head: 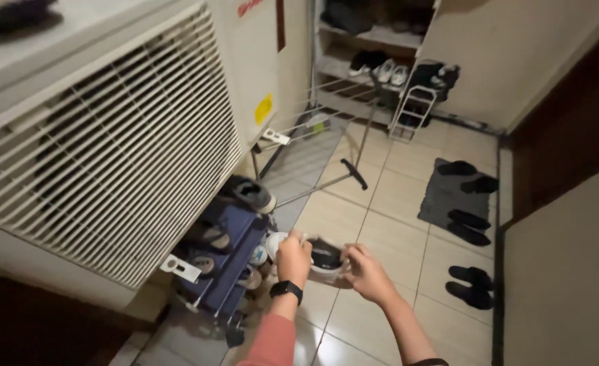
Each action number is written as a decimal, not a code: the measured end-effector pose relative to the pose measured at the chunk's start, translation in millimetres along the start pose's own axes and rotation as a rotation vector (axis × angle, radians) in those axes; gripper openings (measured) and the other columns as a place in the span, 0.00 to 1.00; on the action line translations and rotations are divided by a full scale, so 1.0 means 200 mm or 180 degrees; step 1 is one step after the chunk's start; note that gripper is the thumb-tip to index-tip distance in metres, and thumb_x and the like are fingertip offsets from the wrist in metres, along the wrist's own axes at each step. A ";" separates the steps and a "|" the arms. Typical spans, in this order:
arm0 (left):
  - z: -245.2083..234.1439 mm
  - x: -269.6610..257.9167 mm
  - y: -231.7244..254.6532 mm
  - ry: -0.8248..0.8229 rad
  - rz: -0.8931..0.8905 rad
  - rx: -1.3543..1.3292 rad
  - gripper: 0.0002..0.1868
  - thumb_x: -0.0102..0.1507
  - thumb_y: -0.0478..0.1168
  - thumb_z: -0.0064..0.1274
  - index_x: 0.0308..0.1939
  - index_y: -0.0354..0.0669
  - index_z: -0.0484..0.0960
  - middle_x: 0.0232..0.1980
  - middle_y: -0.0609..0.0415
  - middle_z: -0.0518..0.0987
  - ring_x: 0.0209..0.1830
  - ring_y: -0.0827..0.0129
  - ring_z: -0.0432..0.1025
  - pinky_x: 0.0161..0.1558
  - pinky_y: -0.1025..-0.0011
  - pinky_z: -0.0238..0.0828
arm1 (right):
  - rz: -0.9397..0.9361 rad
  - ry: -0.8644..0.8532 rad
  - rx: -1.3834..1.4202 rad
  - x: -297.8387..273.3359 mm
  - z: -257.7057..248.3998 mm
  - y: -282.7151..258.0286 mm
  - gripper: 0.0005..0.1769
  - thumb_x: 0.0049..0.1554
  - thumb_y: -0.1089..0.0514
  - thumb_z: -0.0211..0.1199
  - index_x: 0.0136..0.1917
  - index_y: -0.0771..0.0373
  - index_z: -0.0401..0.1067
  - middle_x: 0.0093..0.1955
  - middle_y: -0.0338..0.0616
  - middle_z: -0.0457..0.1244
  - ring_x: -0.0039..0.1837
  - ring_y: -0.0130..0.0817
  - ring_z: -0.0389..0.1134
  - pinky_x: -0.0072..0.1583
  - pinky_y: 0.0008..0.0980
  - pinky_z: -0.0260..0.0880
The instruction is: Picking up various types of shoes from surfaces and arranging them onto multiple shoe racks.
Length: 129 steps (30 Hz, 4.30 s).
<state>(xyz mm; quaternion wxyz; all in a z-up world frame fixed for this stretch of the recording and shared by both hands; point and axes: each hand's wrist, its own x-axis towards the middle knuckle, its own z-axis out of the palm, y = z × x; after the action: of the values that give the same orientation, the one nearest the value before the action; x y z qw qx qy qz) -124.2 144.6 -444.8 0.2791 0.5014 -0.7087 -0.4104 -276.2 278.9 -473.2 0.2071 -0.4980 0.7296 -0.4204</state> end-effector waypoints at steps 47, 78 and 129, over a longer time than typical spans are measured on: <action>0.34 0.03 -2.61 0.0541 0.0392 0.1959 0.15 0.62 0.32 0.47 0.53 0.42 0.76 0.63 0.48 0.72 0.59 0.49 0.70 0.57 0.58 0.69 | -0.0267 -0.0563 0.0446 -0.06 2.26 1.16 0.13 0.39 0.69 0.73 0.39 0.63 0.74 0.52 0.54 0.68 0.54 0.55 0.69 0.54 0.43 0.71; 0.51 0.24 -3.02 0.0512 -0.0896 0.1128 0.44 0.59 0.50 0.59 0.75 0.40 0.58 0.75 0.35 0.61 0.76 0.39 0.51 0.74 0.52 0.45 | -0.0098 -0.1011 0.1079 0.22 2.76 1.37 0.15 0.50 0.66 0.70 0.50 0.63 0.72 0.54 0.52 0.65 0.56 0.46 0.69 0.58 0.37 0.70; -0.23 0.46 0.38 0.0696 0.0925 -0.1705 0.22 0.71 0.50 0.44 0.59 0.38 0.74 0.56 0.47 0.80 0.57 0.63 0.75 0.59 0.68 0.69 | -0.0587 0.0255 0.2009 0.90 -0.26 -0.66 0.17 0.61 0.53 0.61 0.62 0.59 0.72 0.59 0.36 0.68 0.57 0.25 0.67 0.56 0.28 0.67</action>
<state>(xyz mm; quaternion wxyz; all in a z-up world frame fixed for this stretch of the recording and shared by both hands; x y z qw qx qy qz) -154.6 56.9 -357.5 0.5313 0.3448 -0.6055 -0.4819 -315.9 116.9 -314.7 0.2833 -0.4563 0.5228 -0.6619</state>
